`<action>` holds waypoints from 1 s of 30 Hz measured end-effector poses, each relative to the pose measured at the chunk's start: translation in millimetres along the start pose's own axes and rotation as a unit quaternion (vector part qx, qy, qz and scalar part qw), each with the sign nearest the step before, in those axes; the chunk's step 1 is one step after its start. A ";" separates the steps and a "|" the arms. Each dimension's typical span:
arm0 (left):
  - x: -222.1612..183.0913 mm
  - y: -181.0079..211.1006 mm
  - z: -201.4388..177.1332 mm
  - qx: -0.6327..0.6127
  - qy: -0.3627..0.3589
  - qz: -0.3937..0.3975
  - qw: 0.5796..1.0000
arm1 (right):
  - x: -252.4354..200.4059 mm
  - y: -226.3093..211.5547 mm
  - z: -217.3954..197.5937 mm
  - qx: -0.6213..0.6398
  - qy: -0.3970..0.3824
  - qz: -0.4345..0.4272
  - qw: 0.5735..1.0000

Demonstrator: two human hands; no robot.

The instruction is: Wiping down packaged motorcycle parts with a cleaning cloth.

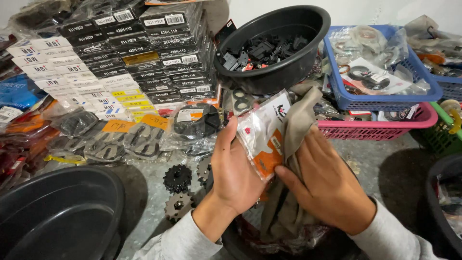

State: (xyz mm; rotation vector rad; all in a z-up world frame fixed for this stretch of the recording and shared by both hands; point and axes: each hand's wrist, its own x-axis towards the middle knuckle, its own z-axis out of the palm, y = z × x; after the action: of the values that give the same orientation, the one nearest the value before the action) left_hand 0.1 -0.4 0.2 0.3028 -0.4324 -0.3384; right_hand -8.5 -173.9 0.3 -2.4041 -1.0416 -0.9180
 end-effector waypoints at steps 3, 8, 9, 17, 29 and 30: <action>2.2 1.3 4.4 0.020 -0.007 -0.008 1.000 | -0.8 -2.7 -1.9 0.002 -0.008 -0.054 0.999; -1.3 3.8 -1.0 0.046 0.120 -0.055 0.990 | 0.3 -3.1 -12.6 0.143 -0.150 -0.138 0.968; -1.4 3.0 -2.8 0.046 0.121 -0.059 0.990 | 0.6 -5.2 -12.6 0.144 -0.150 -0.134 0.969; -1.6 -9.8 -22.5 0.128 0.034 -0.106 0.986 | 0.3 11.9 -1.3 0.149 0.033 0.142 0.978; 8.9 -13.7 -30.9 0.161 0.365 -0.027 0.917 | -4.3 25.2 6.2 0.361 0.115 0.355 0.855; 8.6 -14.5 -30.4 0.161 0.365 -0.026 0.917 | -5.6 24.9 7.0 0.360 0.114 0.355 0.855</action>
State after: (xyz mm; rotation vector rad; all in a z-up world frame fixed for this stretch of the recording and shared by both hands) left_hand 17.6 -10.2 -28.2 0.7305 0.2658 -0.1833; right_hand 10.0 -189.3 -10.3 -1.7397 -0.2529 -0.4088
